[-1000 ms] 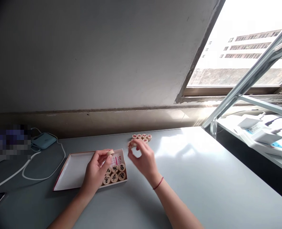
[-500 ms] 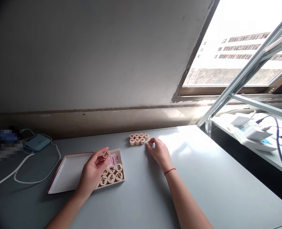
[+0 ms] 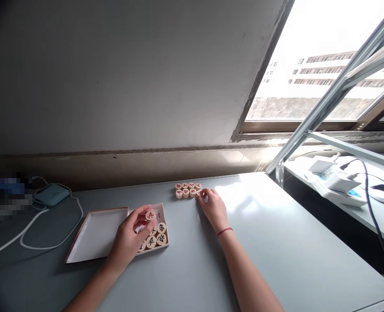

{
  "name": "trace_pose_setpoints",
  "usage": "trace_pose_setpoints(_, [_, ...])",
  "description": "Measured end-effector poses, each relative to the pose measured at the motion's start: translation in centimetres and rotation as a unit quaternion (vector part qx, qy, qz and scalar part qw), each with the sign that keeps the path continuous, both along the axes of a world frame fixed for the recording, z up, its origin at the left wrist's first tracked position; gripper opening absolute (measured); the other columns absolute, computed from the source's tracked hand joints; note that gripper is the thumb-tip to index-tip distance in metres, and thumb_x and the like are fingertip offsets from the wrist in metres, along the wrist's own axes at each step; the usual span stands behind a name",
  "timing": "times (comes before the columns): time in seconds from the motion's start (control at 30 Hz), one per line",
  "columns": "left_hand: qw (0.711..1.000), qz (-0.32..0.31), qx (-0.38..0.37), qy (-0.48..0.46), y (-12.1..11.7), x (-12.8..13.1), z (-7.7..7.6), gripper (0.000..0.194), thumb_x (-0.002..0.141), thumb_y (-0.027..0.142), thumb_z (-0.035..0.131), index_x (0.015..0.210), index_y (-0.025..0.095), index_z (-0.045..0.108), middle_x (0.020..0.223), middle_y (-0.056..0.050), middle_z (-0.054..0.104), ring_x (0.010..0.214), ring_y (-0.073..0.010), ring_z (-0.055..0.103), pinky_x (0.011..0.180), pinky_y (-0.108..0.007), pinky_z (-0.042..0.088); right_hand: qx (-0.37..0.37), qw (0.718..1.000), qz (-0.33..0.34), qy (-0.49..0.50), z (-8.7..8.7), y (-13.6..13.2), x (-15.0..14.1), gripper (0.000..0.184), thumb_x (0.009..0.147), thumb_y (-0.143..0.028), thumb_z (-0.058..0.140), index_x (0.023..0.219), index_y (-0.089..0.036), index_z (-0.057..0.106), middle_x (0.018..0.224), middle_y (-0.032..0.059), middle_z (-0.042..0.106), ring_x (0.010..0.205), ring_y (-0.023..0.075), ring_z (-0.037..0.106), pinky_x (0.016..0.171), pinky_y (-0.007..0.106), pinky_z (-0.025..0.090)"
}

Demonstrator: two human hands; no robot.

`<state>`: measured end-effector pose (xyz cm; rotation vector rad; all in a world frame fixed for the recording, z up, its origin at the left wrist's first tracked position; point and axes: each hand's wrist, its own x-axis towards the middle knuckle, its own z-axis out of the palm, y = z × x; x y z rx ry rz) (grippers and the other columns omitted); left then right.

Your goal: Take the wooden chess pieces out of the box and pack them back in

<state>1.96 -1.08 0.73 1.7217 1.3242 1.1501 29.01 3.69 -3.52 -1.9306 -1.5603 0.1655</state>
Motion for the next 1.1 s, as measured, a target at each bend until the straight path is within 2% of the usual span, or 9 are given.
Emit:
trace_pose_setpoints(0.13, [1.0, -0.011, 0.006, 0.019, -0.1, 0.0, -0.2, 0.031, 0.083, 0.037, 0.06, 0.111, 0.024, 0.06, 0.099, -0.004, 0.069, 0.081, -0.0158, 0.068, 0.073, -0.029, 0.059, -0.005, 1.0, 0.0, 0.005, 0.6, -0.1, -0.1, 0.02, 0.079, -0.037, 0.052, 0.085, -0.021, 0.061, 0.09, 0.0056, 0.064, 0.077, 0.0191, 0.06, 0.066, 0.03, 0.045])
trace_pose_setpoints(0.27, [0.996, -0.003, 0.058, 0.066, 0.1, 0.0, -0.4, 0.027, 0.085, 0.031, 0.058, 0.111, 0.026, 0.058, 0.101, -0.003, 0.067, 0.083, -0.0157, 0.067, 0.076, -0.03, 0.058, 0.059, 0.998, -0.004, 0.03, 2.6, -0.9, -2.3, 0.025, 0.081, -0.037, 0.051, 0.096, -0.02, 0.06, 0.096, 0.008, 0.064, 0.07, 0.0174, 0.059, 0.062, 0.03, 0.045])
trace_pose_setpoints(0.37, [0.987, -0.001, 0.129, 0.095, 0.2, 0.0, -0.8, 0.033, 0.084, 0.026, 0.058, 0.117, 0.026, 0.053, 0.096, -0.002, 0.065, 0.079, -0.0153, 0.066, 0.076, -0.031, 0.057, 0.054, 0.98, 0.151, 0.117, 4.5, -2.5, -6.1, 0.02, 0.087, -0.038, 0.047, 0.085, -0.021, 0.059, 0.082, 0.0033, 0.066, 0.058, 0.0124, 0.055, 0.054, 0.025, 0.044])
trace_pose_setpoints(0.43, [0.981, -0.01, 0.16, 0.108, 0.2, 0.0, -1.2, 0.04, 0.085, 0.022, 0.055, 0.124, 0.027, 0.047, 0.093, -0.002, 0.063, 0.078, -0.0151, 0.065, 0.071, -0.03, 0.057, 0.004, 0.942, 0.293, 0.163, 5.4, -3.9, -8.6, 0.014, 0.087, -0.033, 0.051, 0.087, -0.022, 0.06, 0.079, 0.0003, 0.067, 0.062, 0.0111, 0.057, 0.055, 0.022, 0.044])
trace_pose_setpoints(0.53, [0.973, -0.022, 0.175, 0.15, 0.1, -0.1, -1.5, 0.046, 0.086, 0.015, 0.048, 0.129, 0.029, 0.043, 0.095, -0.003, 0.059, 0.082, -0.016, 0.064, 0.069, -0.029, 0.056, -0.024, 0.916, 0.355, 0.183, 5.9, -5.3, -11.3, 0.012, 0.082, -0.03, 0.06, 0.091, -0.022, 0.062, 0.074, -0.0013, 0.066, 0.062, 0.0103, 0.057, 0.056, 0.02, 0.045])
trace_pose_setpoints(0.7, [0.951, -0.043, 0.219, 0.215, 0.0, -0.1, -0.8, 0.047, 0.09, 0.019, 0.049, 0.135, 0.03, 0.038, 0.103, -0.004, 0.062, 0.088, -0.018, 0.065, 0.077, -0.031, 0.055, 0.022, 0.935, 0.306, 0.176, 6.0, -4.7, -10.2, 0.01, 0.081, -0.024, 0.057, 0.088, -0.021, 0.063, 0.075, -0.0001, 0.068, 0.064, 0.0114, 0.061, 0.057, 0.021, 0.046])
trace_pose_setpoints(0.83, [0.941, -0.035, 0.241, 0.236, 0.1, -0.2, -0.4, 0.049, 0.091, 0.028, 0.051, 0.137, 0.027, 0.034, 0.11, -0.008, 0.062, 0.1, -0.0215, 0.064, 0.084, -0.035, 0.054, 0.124, 0.981, 0.116, 0.097, 5.1, -2.3, -4.8, 0.019, 0.085, -0.033, 0.051, 0.09, -0.021, 0.064, 0.084, 0.0054, 0.07, 0.068, 0.016, 0.063, 0.059, 0.027, 0.048])
trace_pose_setpoints(0.93, [0.942, -0.033, 0.23, 0.242, 0.2, -0.4, -0.5, 0.044, 0.092, 0.027, 0.048, 0.134, 0.025, 0.036, 0.111, -0.008, 0.062, 0.102, -0.0209, 0.063, 0.085, -0.034, 0.054, 0.084, 0.996, 0.009, 0.015, 3.6, -0.9, -1.1, 0.023, 0.083, -0.037, 0.05, 0.088, -0.021, 0.065, 0.083, 0.006, 0.07, 0.07, 0.0198, 0.063, 0.062, 0.031, 0.047])
trace_pose_setpoints(1.1, [0.939, -0.036, 0.226, 0.255, 0.3, -0.7, -0.6, 0.038, 0.091, 0.022, 0.046, 0.13, 0.024, 0.041, 0.115, -0.008, 0.062, 0.106, -0.02, 0.062, 0.089, -0.033, 0.053, 0.011, 0.999, 0.014, -0.035, 1.6, -0.5, 0.2, 0.019, 0.084, -0.036, 0.047, 0.086, -0.022, 0.06, 0.08, 0.004, 0.068, 0.068, 0.0187, 0.06, 0.059, 0.028, 0.041])
